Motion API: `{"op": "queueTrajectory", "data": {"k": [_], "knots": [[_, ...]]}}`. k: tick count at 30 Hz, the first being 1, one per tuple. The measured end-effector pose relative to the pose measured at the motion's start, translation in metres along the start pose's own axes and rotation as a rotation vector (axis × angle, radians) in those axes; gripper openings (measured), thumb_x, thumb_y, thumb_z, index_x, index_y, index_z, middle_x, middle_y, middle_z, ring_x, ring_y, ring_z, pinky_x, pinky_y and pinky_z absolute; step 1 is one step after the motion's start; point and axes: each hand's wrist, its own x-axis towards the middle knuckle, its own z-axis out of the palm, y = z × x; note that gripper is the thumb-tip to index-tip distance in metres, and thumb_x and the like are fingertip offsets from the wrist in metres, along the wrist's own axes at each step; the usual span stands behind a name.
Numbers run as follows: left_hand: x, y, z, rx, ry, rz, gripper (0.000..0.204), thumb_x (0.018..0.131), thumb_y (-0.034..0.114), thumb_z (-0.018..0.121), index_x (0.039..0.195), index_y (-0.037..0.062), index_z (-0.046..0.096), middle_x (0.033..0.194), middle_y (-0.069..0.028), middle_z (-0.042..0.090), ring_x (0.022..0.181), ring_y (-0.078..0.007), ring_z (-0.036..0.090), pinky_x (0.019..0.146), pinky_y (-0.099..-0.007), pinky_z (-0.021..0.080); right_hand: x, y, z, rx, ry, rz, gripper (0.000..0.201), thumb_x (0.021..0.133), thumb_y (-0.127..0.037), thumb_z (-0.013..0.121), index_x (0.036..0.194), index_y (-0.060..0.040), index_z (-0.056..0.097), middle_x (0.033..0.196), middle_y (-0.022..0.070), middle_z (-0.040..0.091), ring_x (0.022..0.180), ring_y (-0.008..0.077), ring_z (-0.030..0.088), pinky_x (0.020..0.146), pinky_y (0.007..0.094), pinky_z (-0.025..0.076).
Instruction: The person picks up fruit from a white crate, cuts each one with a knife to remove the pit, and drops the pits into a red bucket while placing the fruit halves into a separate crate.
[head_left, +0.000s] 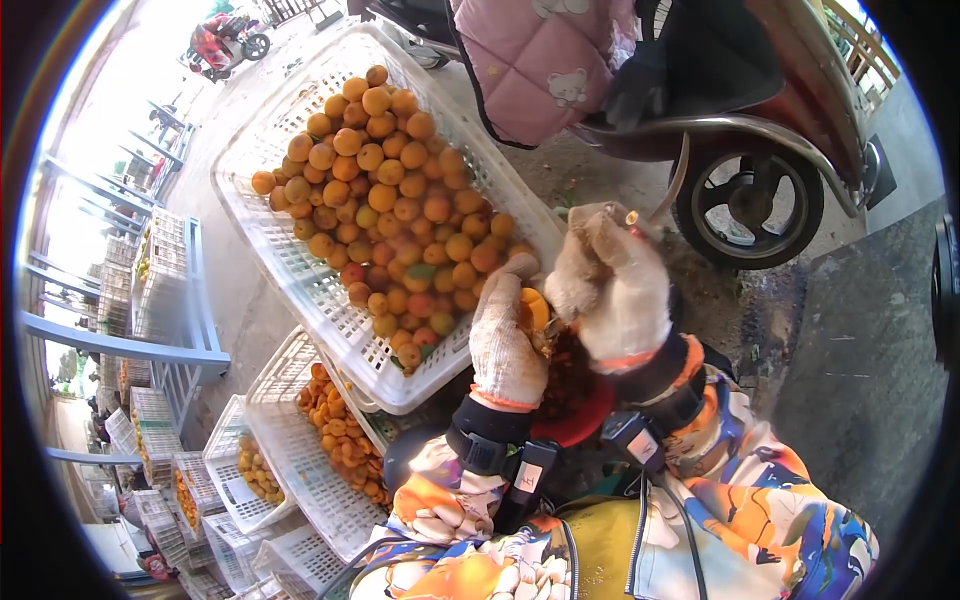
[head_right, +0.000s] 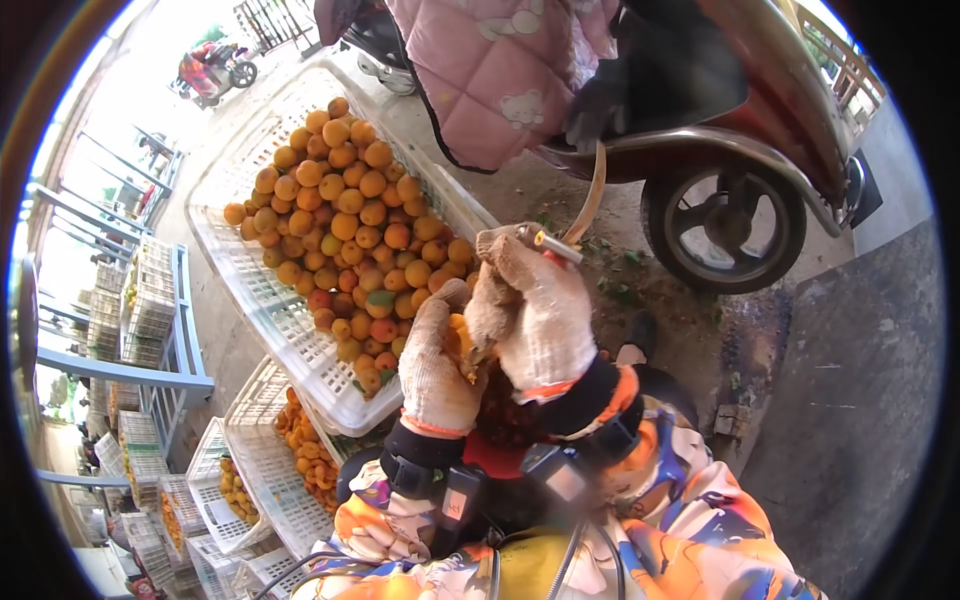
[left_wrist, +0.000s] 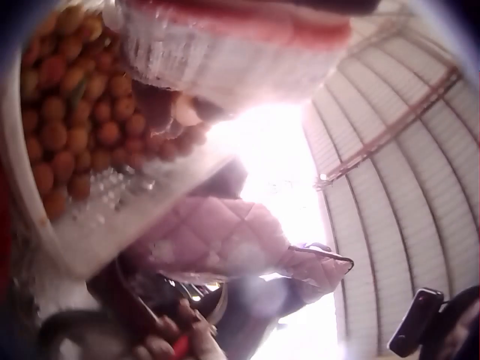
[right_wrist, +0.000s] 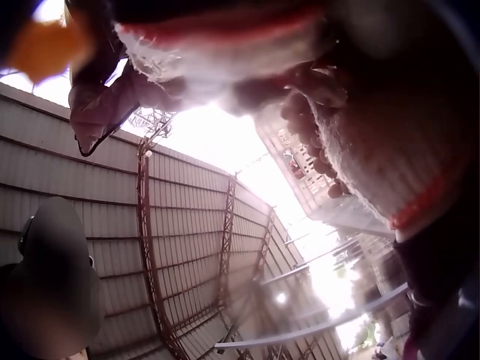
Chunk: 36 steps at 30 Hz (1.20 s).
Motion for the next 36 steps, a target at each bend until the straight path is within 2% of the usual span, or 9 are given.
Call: {"op": "queueTrajectory", "data": {"k": [2, 6, 10, 12, 16, 20, 26, 30, 36], "knots": [[0.005, 0.009, -0.006, -0.366, 0.029, -0.257, 0.036, 0.094, 0.016, 0.056, 0.127, -0.0004, 0.057, 0.119, -0.0132, 0.061, 0.105, -0.0262, 0.063, 0.093, -0.0346, 0.052, 0.003, -0.012, -0.003, -0.113, -0.012, 0.0, 0.011, 0.093, -0.011, 0.065, 0.096, -0.001, 0.065, 0.065, 0.0046, 0.059, 0.046, 0.0147, 0.054, 0.042, 0.0272, 0.043], [0.006, 0.01, -0.005, -0.142, 0.078, -0.06, 0.036, 0.097, 0.014, 0.047, 0.128, -0.0004, 0.056, 0.123, -0.0126, 0.06, 0.112, -0.0235, 0.059, 0.099, -0.0362, 0.048, 0.0, -0.023, 0.007, -0.577, -0.054, 0.311, 0.011, 0.089, -0.009, 0.066, 0.096, -0.0013, 0.062, 0.066, 0.0037, 0.059, 0.056, 0.0155, 0.062, 0.05, 0.0276, 0.049], [0.001, 0.011, -0.021, -0.098, 0.062, -0.072, 0.035, 0.096, 0.008, 0.048, 0.13, 0.0001, 0.051, 0.121, -0.0166, 0.06, 0.115, -0.0267, 0.059, 0.1, -0.0419, 0.05, -0.003, 0.003, -0.02, -1.268, -0.364, 0.16, 0.028, 0.082, -0.01, 0.07, 0.109, -0.004, 0.065, 0.082, 0.011, 0.07, 0.085, 0.026, 0.069, 0.077, 0.0359, 0.053], [0.011, 0.008, -0.033, -0.178, 0.136, -0.091, 0.035, 0.095, 0.008, 0.049, 0.129, 0.001, 0.051, 0.119, -0.0171, 0.061, 0.111, -0.0286, 0.061, 0.097, -0.044, 0.051, 0.0, -0.011, -0.019, -1.9, -0.656, 0.448, 0.037, 0.08, -0.01, 0.07, 0.117, -0.0069, 0.065, 0.095, 0.016, 0.071, 0.091, 0.0283, 0.069, 0.078, 0.0372, 0.053], [0.015, 0.008, -0.038, -0.289, 0.196, -0.203, 0.036, 0.094, 0.009, 0.05, 0.129, 0.0032, 0.052, 0.114, -0.0176, 0.062, 0.101, -0.0334, 0.063, 0.093, -0.0482, 0.053, -0.006, -0.029, -0.021, -1.443, -0.364, 0.154, 0.038, 0.079, -0.008, 0.07, 0.116, -0.0017, 0.063, 0.089, 0.0101, 0.068, 0.081, 0.0229, 0.066, 0.075, 0.0343, 0.052], [0.01, -0.003, -0.041, -0.174, 0.122, -0.23, 0.04, 0.087, 0.005, 0.052, 0.127, 0.0037, 0.054, 0.115, -0.015, 0.062, 0.101, -0.0313, 0.063, 0.089, -0.0472, 0.053, 0.003, -0.044, -0.028, -1.163, -0.012, 0.328, 0.033, 0.089, -0.011, 0.062, 0.121, -0.0057, 0.058, 0.08, 0.0, 0.059, 0.06, 0.0065, 0.054, 0.053, 0.0231, 0.044], [-0.002, 0.087, -0.079, 0.227, 0.289, 0.143, 0.043, 0.082, -0.001, 0.047, 0.122, 0.0034, 0.06, 0.108, -0.0129, 0.064, 0.097, -0.0265, 0.065, 0.069, -0.0326, 0.056, 0.005, -0.059, -0.029, -0.96, 0.064, 0.203, 0.031, 0.092, -0.013, 0.059, 0.123, -0.0094, 0.059, 0.08, -0.001, 0.058, 0.059, 0.0064, 0.054, 0.052, 0.0226, 0.044], [-0.018, 0.161, -0.185, 1.986, 0.38, 0.316, 0.035, 0.089, 0.002, 0.055, 0.123, 0.0017, 0.062, 0.12, -0.0165, 0.063, 0.113, -0.0261, 0.06, 0.1, -0.0354, 0.046, 0.001, -0.074, -0.027, -1.065, 0.043, 0.187, 0.031, 0.092, -0.012, 0.059, 0.123, -0.0105, 0.059, 0.08, 0.0, 0.059, 0.06, 0.0077, 0.055, 0.052, 0.0229, 0.045], [-0.013, 0.146, -0.158, 1.313, 0.138, 0.111, 0.038, 0.089, 0.0, 0.057, 0.127, 0.0016, 0.061, 0.119, -0.0147, 0.068, 0.112, -0.0195, 0.063, 0.099, -0.0311, 0.048, -0.006, -0.085, -0.012, -0.602, 0.08, 0.201, 0.025, 0.095, -0.012, 0.056, 0.119, -0.0069, 0.061, 0.083, 0.0032, 0.061, 0.061, 0.0116, 0.058, 0.051, 0.0258, 0.046]]}}
